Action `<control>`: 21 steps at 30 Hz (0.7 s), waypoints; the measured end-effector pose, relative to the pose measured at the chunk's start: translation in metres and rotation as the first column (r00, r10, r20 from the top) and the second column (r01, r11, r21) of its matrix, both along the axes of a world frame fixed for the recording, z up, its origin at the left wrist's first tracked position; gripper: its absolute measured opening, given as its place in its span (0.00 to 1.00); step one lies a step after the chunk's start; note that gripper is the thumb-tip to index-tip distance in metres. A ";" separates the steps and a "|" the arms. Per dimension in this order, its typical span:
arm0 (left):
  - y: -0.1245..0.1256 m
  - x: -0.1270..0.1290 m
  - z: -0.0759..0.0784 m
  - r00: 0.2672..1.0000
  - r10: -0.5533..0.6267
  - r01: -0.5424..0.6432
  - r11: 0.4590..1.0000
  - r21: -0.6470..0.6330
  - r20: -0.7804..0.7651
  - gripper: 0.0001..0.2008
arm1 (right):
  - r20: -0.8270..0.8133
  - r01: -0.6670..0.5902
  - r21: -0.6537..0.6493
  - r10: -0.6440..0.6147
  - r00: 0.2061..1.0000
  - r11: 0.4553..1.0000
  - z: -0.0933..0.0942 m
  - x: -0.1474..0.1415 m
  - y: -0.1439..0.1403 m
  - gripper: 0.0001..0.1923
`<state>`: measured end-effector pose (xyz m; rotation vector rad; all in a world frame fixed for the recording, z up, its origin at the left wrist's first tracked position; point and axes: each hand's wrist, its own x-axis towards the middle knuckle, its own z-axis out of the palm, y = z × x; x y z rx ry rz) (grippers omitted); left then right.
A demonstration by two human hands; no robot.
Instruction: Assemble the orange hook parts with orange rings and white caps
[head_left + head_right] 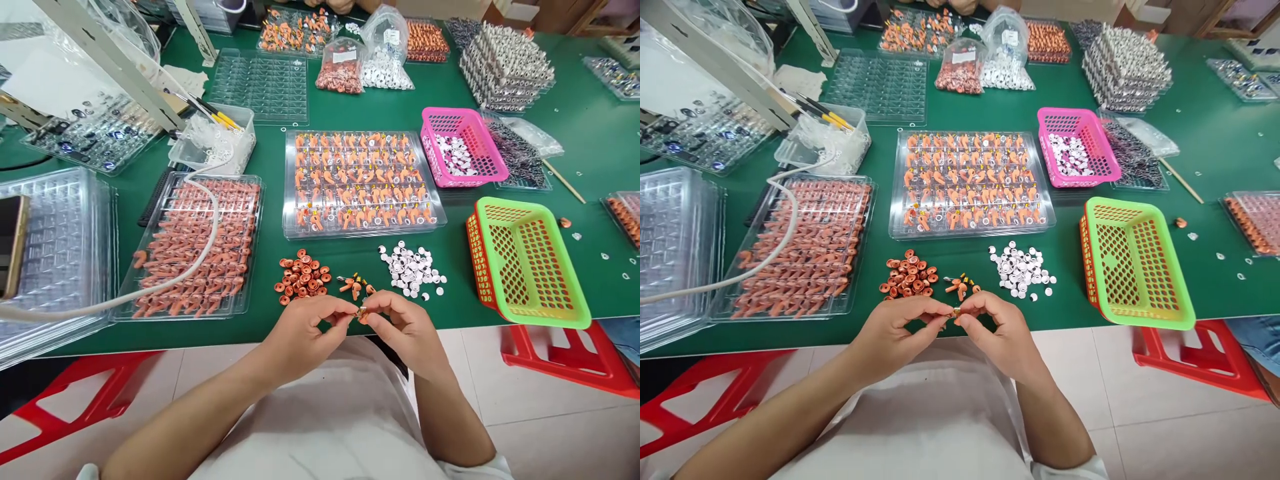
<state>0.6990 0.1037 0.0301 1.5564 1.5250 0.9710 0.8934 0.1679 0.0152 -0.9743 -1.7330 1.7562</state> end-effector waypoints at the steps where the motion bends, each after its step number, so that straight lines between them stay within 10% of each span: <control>1: -0.001 -0.001 0.000 1.000 0.002 -0.002 1.000 0.014 -0.017 0.09 | 0.020 -0.002 0.020 0.002 1.000 1.000 0.001 0.000 -0.001 0.04; 11: -0.004 -0.006 0.008 0.997 -0.070 0.073 0.988 0.138 -0.030 0.09 | -0.037 0.013 0.212 -0.006 0.999 0.977 0.000 -0.009 0.000 0.06; 15: -0.007 -0.010 0.012 0.971 -0.125 0.135 0.990 -0.037 0.202 0.05 | -0.094 0.054 0.315 -0.025 0.995 0.947 -0.004 -0.005 0.002 0.13; 21: 0.004 -0.017 0.007 0.828 0.095 0.118 0.934 -0.336 0.553 0.13 | -0.173 -0.098 0.354 0.168 0.970 0.930 -0.010 0.004 0.005 0.17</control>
